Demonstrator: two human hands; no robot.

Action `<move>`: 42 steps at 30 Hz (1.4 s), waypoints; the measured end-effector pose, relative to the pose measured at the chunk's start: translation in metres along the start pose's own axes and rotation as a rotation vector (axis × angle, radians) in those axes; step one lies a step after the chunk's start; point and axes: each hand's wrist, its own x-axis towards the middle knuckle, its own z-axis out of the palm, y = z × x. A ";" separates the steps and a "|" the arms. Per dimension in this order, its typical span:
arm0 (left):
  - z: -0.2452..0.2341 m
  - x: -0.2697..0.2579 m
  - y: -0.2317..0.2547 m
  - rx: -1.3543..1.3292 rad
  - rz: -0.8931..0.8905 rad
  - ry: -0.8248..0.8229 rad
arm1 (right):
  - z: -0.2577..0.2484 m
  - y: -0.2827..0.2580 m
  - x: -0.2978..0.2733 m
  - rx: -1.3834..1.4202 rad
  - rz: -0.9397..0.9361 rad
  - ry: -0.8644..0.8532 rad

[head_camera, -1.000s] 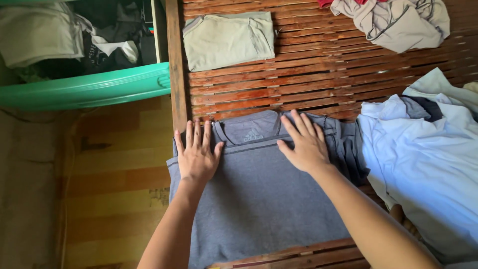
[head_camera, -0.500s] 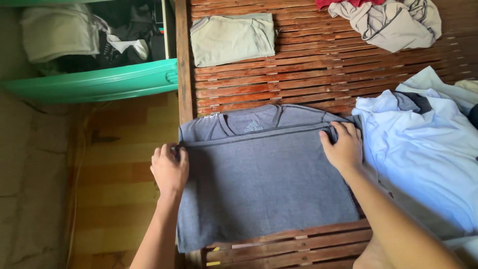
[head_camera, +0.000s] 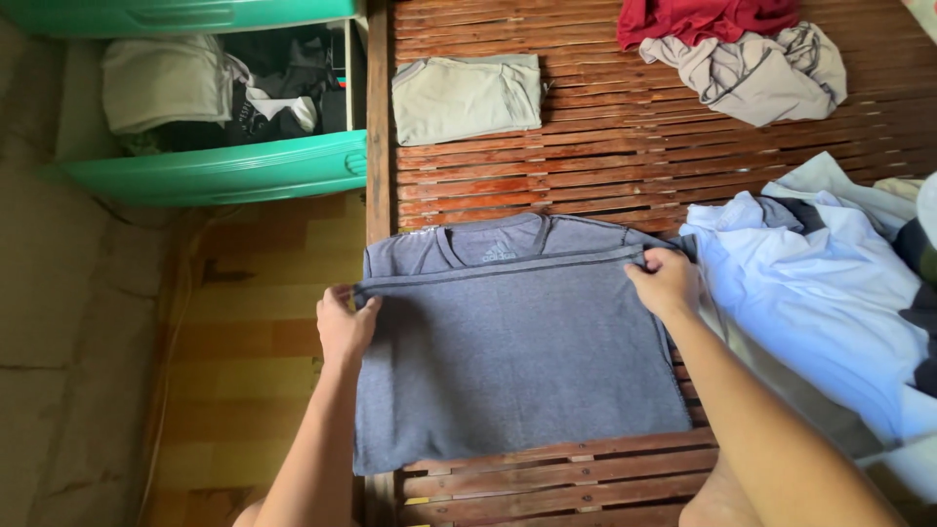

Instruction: Folding a grey t-shirt on a wooden bed.

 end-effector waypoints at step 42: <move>0.012 0.058 0.055 0.014 0.246 0.121 | 0.009 -0.035 0.051 0.272 -0.110 0.041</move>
